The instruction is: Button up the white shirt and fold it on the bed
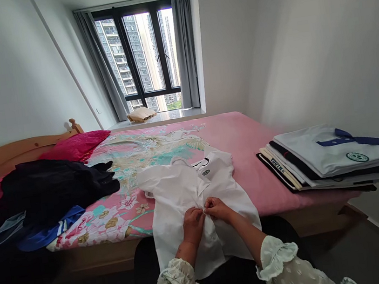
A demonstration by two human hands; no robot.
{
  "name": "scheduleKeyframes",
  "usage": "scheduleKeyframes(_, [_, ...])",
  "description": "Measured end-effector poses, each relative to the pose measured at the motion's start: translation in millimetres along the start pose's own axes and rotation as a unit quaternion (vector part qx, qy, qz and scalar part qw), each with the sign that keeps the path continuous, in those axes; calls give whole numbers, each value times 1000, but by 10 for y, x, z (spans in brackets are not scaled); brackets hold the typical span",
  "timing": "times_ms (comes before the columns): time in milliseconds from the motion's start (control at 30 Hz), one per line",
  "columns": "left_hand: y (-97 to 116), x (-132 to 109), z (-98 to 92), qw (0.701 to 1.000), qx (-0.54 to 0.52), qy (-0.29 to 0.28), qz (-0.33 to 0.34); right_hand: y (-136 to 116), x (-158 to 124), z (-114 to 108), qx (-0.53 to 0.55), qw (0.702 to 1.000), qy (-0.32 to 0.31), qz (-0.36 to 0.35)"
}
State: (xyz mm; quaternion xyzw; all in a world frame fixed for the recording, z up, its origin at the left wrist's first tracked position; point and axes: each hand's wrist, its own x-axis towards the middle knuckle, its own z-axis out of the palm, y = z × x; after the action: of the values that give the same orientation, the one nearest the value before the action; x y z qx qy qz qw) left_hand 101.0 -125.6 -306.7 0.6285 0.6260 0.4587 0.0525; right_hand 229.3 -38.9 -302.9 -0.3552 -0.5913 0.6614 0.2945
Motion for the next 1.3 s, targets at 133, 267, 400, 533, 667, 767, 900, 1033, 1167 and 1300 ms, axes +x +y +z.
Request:
scheduleKeyframes(133, [31,12,11,1000,8,2,12,8,3,10,-11,1000,9,-4])
scheduleKeyframes(267, [56,31,-16,1000,10,-8,17,-16,-28,43,-30,999,39,-5])
scheduleKeyframes(400, [81,24,-30,1000,12,-11,21,-73,-60,85,-66,995,75,-4])
scheduleKeyframes(533, [118,-10,-22,1000,12,-5,28,-176,-5,95,-136,984,109,-16])
scheduleKeyframes(667, [135,-30,-17,1000,12,2,25,-323,121,60,-259,953,149,-55])
scheduleKeyframes(767, [128,-33,-8,1000,10,2,17,-412,208,32,-369,914,148,-87])
scheduleKeyframes(900, [115,-35,9,1000,3,-3,8,-468,324,32,-479,861,111,-129])
scheduleKeyframes(1033, [139,-45,-5,1000,-8,-9,4,-489,445,67,-537,828,84,-140])
scheduleKeyframes(1167, [188,-36,-57,1000,-19,-18,-7,-465,521,123,-548,821,87,-133])
scheduleKeyframes(1300, [198,170,-113,995,-21,10,-94,-391,561,144,-515,843,102,-116])
